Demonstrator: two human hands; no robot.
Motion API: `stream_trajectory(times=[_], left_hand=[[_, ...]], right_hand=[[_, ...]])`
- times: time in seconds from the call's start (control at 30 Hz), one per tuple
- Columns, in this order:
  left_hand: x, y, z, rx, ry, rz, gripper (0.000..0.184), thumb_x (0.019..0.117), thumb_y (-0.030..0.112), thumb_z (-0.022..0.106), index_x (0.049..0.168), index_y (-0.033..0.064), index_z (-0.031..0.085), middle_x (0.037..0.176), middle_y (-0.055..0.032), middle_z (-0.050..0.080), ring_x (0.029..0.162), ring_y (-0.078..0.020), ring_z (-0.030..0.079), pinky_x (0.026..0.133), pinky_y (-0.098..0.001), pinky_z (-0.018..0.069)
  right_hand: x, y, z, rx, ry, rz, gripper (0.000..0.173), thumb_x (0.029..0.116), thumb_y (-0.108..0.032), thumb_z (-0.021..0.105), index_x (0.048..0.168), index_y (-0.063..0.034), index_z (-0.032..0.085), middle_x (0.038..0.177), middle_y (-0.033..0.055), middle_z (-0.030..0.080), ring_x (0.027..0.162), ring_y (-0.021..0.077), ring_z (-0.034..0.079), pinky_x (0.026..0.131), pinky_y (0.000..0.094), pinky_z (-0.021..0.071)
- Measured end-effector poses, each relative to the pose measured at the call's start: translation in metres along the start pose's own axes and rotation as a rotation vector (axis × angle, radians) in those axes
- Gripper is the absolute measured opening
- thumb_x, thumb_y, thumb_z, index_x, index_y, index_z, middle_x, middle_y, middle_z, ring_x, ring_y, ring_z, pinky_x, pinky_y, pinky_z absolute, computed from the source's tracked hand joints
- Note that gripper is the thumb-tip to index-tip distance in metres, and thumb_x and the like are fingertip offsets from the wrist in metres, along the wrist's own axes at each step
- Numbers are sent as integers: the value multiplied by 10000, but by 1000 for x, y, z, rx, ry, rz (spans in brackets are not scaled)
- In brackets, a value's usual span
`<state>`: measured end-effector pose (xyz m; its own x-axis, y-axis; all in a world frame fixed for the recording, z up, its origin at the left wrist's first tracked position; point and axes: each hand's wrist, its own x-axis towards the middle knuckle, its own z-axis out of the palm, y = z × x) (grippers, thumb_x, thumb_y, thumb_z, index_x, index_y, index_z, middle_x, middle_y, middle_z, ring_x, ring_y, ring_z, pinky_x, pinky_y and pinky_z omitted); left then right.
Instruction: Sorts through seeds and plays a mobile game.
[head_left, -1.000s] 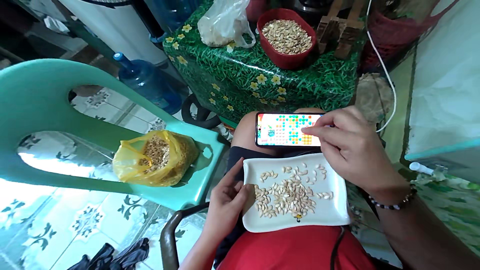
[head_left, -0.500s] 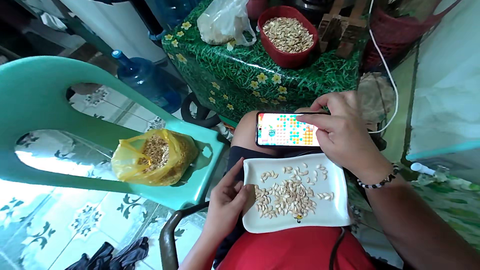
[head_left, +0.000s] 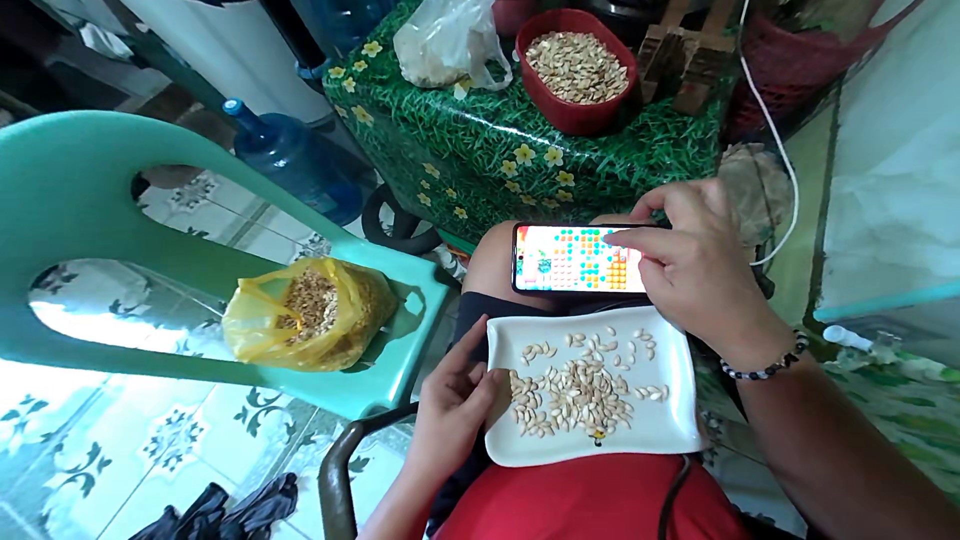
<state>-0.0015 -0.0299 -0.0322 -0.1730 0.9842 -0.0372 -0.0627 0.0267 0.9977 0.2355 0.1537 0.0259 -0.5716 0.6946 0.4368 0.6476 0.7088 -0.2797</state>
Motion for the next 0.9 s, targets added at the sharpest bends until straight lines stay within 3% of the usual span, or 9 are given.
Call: stream_trajectory(times=[0.3, 0.9], left_hand=[[0, 1, 1, 5, 6, -4, 554, 970, -18, 548, 1505, -39, 405, 933, -54, 744, 752, -107, 718, 709, -256, 617], [0, 1, 1, 7, 11, -2, 554, 971, -18, 546, 1505, -40, 402, 964, -63, 745, 771, -113, 724, 725, -262, 621]], right_hand=[[-8, 7, -6, 60, 76, 25, 352, 910, -45, 505, 1079, -140, 799, 1168, 123, 636, 1172, 375, 502, 927, 540, 414], [-12, 3, -1, 132, 53, 29, 352, 884, -50, 526, 1035, -174, 818, 1172, 99, 648, 1192, 361, 494, 961, 535, 408]])
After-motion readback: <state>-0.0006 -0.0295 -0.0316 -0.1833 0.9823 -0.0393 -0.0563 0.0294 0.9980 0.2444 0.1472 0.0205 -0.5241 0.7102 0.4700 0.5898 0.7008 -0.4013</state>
